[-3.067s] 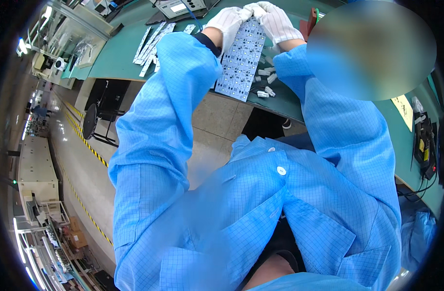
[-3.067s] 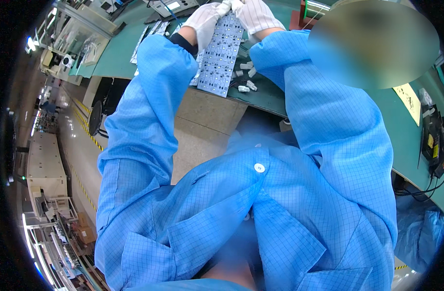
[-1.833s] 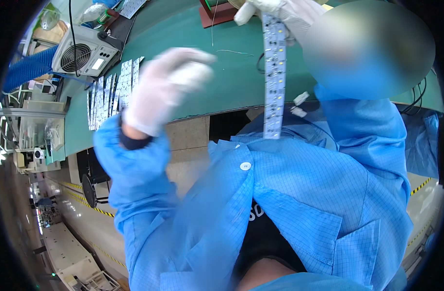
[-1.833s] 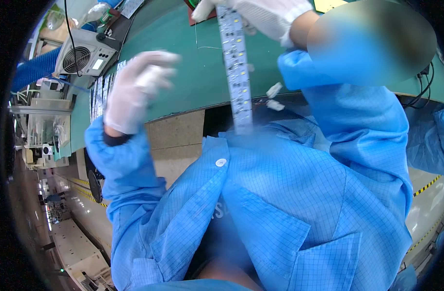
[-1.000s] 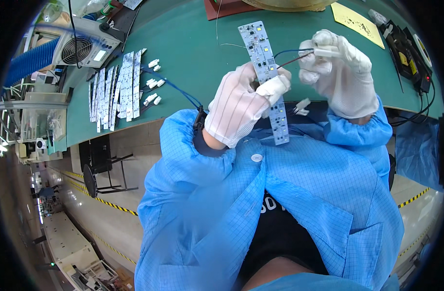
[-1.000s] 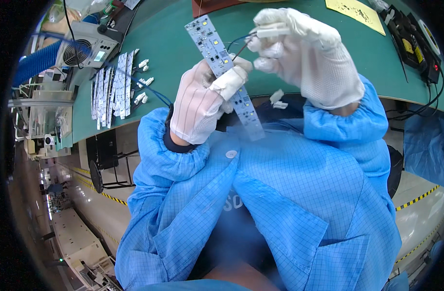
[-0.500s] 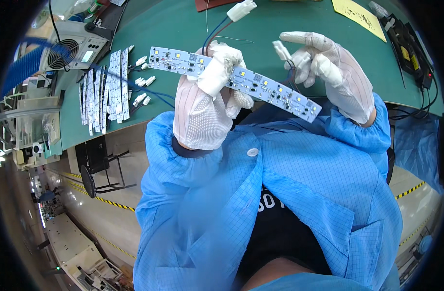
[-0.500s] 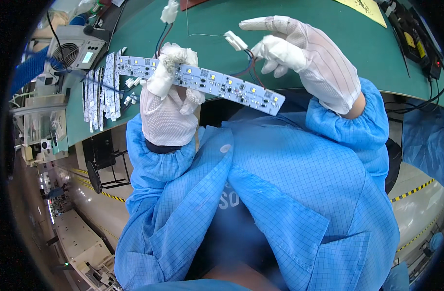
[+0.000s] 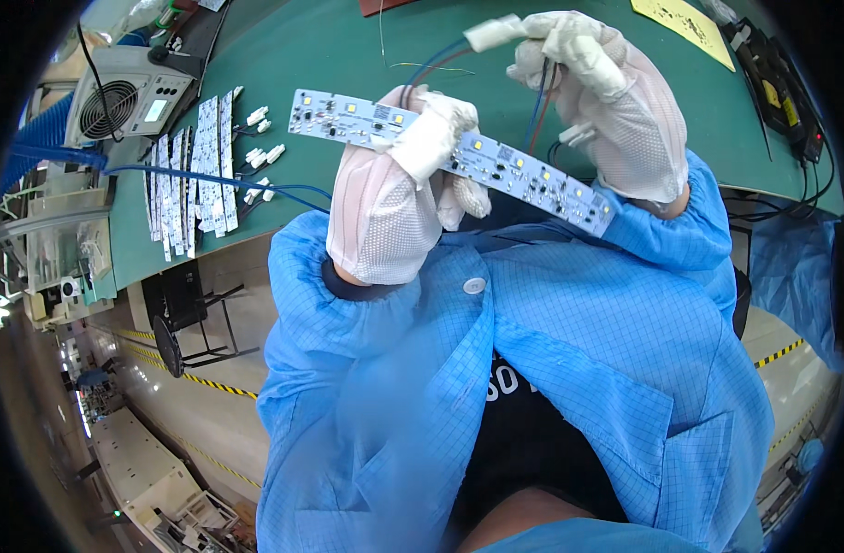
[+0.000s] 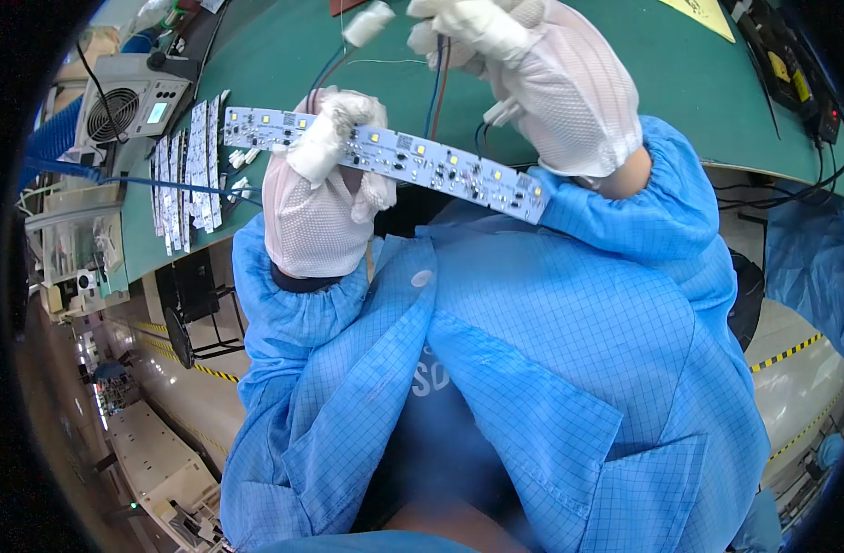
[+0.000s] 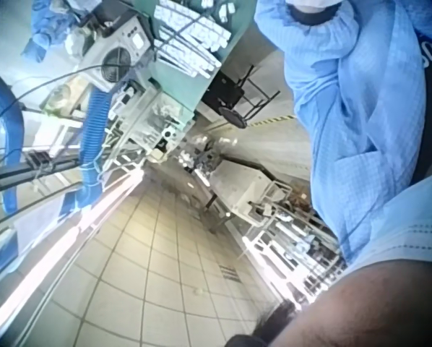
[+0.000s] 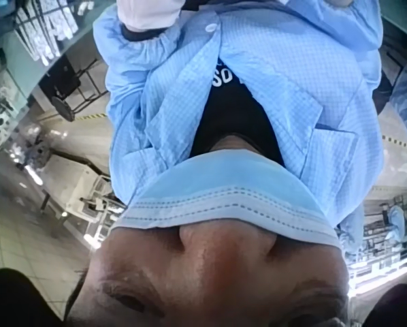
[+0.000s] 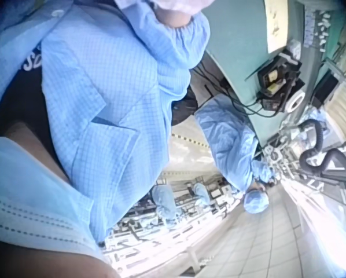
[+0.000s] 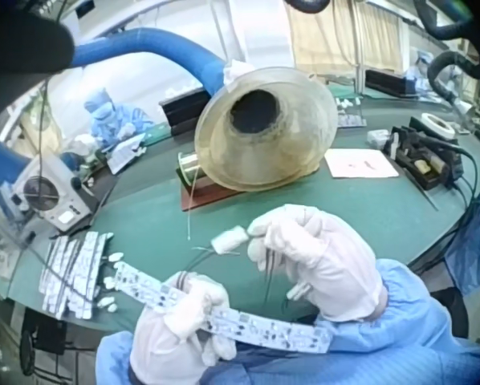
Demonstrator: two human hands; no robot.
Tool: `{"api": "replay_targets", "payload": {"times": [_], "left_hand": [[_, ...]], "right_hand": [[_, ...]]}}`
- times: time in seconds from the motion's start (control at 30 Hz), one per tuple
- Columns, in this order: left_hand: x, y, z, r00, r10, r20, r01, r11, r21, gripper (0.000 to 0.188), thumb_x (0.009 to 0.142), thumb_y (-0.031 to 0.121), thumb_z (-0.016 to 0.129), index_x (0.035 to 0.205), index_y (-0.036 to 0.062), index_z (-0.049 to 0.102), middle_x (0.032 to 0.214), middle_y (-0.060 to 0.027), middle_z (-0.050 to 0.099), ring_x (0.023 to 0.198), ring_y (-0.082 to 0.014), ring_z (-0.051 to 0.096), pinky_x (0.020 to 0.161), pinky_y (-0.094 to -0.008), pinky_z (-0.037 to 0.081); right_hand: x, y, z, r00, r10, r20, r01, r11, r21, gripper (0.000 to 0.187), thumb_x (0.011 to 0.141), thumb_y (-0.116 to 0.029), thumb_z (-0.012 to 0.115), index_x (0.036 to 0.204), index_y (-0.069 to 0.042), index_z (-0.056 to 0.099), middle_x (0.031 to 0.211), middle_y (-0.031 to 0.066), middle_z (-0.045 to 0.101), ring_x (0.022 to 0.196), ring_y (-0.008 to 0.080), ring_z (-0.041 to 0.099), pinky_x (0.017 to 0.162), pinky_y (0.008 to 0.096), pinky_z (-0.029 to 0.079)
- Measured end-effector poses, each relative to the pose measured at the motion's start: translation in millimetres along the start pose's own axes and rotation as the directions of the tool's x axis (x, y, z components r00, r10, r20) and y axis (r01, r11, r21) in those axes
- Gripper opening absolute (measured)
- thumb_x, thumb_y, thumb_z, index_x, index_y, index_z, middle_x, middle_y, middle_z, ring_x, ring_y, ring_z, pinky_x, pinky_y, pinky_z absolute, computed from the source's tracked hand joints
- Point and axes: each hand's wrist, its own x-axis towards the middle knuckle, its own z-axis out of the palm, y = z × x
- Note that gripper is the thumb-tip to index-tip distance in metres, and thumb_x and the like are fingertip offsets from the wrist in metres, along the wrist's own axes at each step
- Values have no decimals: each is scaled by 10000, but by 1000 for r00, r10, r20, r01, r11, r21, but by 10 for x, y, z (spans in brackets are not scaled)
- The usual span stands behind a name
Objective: Soldering electronic components or wires onto LED light strips at an assembly station.
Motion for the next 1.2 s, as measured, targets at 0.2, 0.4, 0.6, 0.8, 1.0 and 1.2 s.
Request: {"api": "replay_targets", "payload": {"times": [0.2,0.4,0.6,0.8,1.0,1.2], "left_hand": [[48,-32,-121,992,117,-41,-123,969,-214,261,920,233,474,978,-18,519,907,-132,540,517,-119,483,402,-200,366],[79,-55,-129,985,142,-99,-166,938,-303,249,930,223,466,989,-9,531,958,-141,555,512,-116,468,394,-206,351],[65,-22,-64,967,165,-192,-179,982,-58,243,935,218,458,969,-9,537,926,-122,558,507,-113,454,392,-215,336],[85,-55,-63,967,130,-221,-171,968,-181,222,928,190,467,979,-17,528,916,-114,554,539,-117,472,392,-194,340],[121,-129,-176,961,144,-234,-217,921,-323,227,920,227,487,969,7,516,907,-103,544,570,-126,490,428,-186,362],[126,-98,-134,954,120,-276,-221,902,-372,219,914,224,510,993,20,493,916,-108,536,586,-131,493,412,-184,367]], "right_hand": [[107,67,-151,986,128,-111,-91,954,286,395,918,-296,523,1197,-23,463,1025,102,606,836,170,597,688,257,488],[58,278,-209,942,2,336,-45,992,120,870,820,-619,491,1340,44,274,1244,293,432,1127,360,506,898,427,484],[117,273,-442,995,-84,53,64,952,299,474,900,-279,567,1228,36,437,892,30,509,714,74,461,709,225,430],[110,148,-517,958,-57,281,-173,665,727,416,941,-328,470,1223,-24,436,1063,118,591,861,195,602,729,295,493],[89,129,-345,908,-356,-219,392,907,151,450,941,-295,481,1285,-18,399,1097,108,567,891,210,595,836,323,459],[-121,148,-480,877,-402,263,475,640,-604,1020,455,-636,711,1238,-16,503,879,41,572,825,158,521,771,332,440]]}}
